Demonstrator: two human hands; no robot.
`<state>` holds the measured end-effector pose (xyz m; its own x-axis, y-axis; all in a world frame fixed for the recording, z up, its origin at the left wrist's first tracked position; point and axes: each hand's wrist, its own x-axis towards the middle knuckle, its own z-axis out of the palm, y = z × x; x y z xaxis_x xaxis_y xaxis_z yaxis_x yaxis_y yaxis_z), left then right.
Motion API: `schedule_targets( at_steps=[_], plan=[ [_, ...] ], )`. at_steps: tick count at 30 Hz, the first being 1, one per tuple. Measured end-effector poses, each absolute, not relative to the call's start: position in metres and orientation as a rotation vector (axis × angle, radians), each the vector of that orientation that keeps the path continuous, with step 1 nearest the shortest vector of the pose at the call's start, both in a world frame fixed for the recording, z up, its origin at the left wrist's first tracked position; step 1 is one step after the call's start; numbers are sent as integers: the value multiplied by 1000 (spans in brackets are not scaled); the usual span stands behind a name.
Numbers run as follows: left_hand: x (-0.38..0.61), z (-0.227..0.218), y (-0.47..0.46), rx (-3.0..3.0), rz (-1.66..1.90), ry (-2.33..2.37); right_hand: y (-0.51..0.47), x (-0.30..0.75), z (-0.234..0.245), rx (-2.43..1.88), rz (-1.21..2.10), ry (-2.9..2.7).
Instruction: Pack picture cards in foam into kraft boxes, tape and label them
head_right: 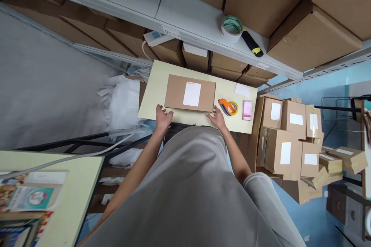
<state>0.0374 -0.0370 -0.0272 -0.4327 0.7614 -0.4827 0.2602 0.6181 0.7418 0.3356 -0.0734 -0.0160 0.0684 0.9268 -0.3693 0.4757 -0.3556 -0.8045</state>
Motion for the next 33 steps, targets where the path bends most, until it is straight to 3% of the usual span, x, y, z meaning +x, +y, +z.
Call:
schedule_targets(
  at_steps=[5, 12, 20, 25, 30, 33],
  plan=[
    [40, -18, -29, 788, 921, 1833, -75, 330, -14, -1808, 1377, -1411],
    [54, -23, -52, 713, 839, 1816, -83, 368, -25, -2476, 639, -1631],
    [94, -29, -124, 778, 688, 1623, -72, 383, -72, -2636, 601, -1569],
    [100, -10, -144, 878, 665, 1516, -88, 384, -56, -2323, 827, -1275],
    [122, 34, -161, 1055, 734, 1382, -137, 352, 3, -1664, 1365, -1000],
    [136, 58, -183, 1180, 819, 1435, -167, 324, 37, -1510, 1519, -973]
  ],
)
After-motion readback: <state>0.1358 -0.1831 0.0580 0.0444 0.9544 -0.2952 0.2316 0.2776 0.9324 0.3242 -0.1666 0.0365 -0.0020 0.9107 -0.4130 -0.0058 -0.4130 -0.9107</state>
